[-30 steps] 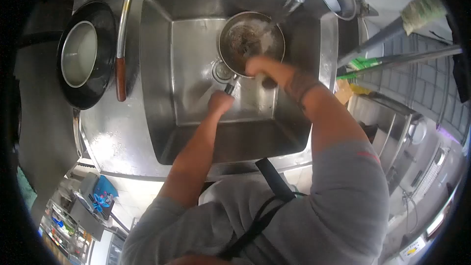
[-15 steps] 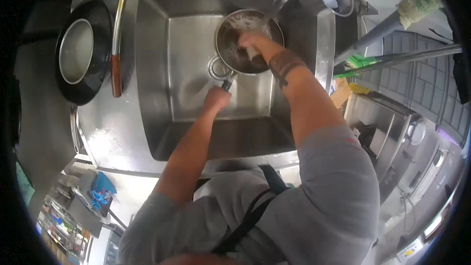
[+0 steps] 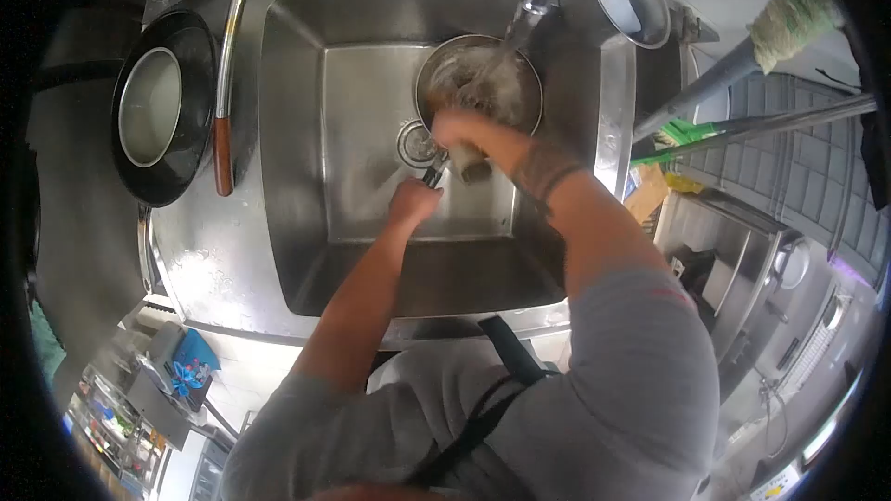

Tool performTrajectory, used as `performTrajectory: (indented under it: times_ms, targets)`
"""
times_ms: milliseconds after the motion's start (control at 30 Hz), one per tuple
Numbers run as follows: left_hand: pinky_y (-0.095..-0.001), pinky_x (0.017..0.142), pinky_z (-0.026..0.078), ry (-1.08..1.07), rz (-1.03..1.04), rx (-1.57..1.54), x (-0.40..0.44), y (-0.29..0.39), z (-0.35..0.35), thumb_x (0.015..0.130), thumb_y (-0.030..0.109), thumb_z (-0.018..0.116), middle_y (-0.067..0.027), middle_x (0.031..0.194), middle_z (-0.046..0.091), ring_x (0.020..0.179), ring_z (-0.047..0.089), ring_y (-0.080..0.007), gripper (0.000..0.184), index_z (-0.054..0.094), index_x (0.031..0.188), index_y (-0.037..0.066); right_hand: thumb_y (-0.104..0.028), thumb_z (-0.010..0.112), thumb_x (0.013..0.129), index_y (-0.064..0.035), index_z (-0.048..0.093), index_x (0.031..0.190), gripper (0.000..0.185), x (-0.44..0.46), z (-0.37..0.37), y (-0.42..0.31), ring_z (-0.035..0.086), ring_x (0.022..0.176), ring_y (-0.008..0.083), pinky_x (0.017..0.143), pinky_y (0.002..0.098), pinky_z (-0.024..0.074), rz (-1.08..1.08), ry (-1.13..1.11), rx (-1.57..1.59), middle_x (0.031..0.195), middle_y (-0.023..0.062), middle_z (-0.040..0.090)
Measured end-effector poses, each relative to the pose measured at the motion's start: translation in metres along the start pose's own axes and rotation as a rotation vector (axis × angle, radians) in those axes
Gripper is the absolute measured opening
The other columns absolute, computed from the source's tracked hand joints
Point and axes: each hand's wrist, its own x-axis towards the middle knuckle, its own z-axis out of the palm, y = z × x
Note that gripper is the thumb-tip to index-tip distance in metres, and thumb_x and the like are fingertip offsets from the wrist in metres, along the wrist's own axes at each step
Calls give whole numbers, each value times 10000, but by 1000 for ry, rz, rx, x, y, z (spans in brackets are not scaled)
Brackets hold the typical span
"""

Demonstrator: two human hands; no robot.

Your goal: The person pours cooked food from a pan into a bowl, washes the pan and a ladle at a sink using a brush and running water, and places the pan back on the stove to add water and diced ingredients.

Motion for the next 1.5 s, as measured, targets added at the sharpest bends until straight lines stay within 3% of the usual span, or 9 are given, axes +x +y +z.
performTrajectory:
  times_ms: [367,667,867,967,1133,1200,1233,1367,1500]
  targets:
    - [-474,982,525,-126,-180,-104,-12,16,-20,843,411,698,-231,1182,706,1155,653,-399,474,739,1086,6,-209,604,868,-20,756,1106,340,-18,70,48,727,1003,324,870,508,547,195,-171,205,1116,173,744]
    - [-460,727,579,-97,-83,-72,1,-1,5,864,432,749,-203,901,747,788,743,-374,477,707,961,-34,-228,606,889,-57,742,1172,357,14,42,52,714,1067,333,851,483,563,345,-113,252,1165,163,735]
    - [-524,892,540,78,110,-184,-53,-1,-14,839,340,756,-274,1041,713,1046,673,-455,486,639,1102,-51,-406,596,899,10,728,1078,472,-103,-2,-31,704,896,358,810,488,538,-128,-115,122,1006,229,731]
    - [-429,481,511,-26,-60,-391,-85,33,-43,858,223,790,-149,684,654,508,634,-273,338,612,928,-56,-431,605,918,-52,688,1200,479,-212,2,-57,696,976,396,880,503,538,291,314,459,1022,240,723]
    - [-331,427,440,-481,144,-803,-67,26,-73,931,111,695,-46,580,536,456,509,-165,227,541,782,38,-473,630,936,-114,608,1391,580,-383,-48,-108,714,972,336,857,452,564,388,555,625,1075,199,730]
    - [-264,421,408,-871,4,-1388,-91,51,-105,962,72,644,0,564,490,465,472,-104,314,475,701,116,-396,704,929,-123,601,1414,567,-480,-114,-133,697,898,209,818,381,561,391,741,755,995,125,733]
    - [-237,423,397,-1116,-344,-1712,-118,81,-140,972,71,630,16,563,477,474,466,-79,351,447,682,148,-417,690,934,-135,559,1458,609,-518,-136,-137,659,1193,305,1018,397,503,286,936,711,1284,199,684]
    - [-262,404,409,-1043,-230,-1328,-120,88,-126,961,122,661,14,576,478,439,447,-93,306,458,732,130,-386,673,952,-64,672,1286,464,-634,-258,-153,667,994,232,868,365,516,445,1749,223,1160,117,705]
    - [-374,387,429,-120,138,-441,-173,76,-98,931,157,659,-68,571,539,433,527,-216,257,540,743,29,-364,646,972,-62,687,1232,400,-676,-389,-120,652,933,242,802,375,514,520,1966,275,1095,116,702]
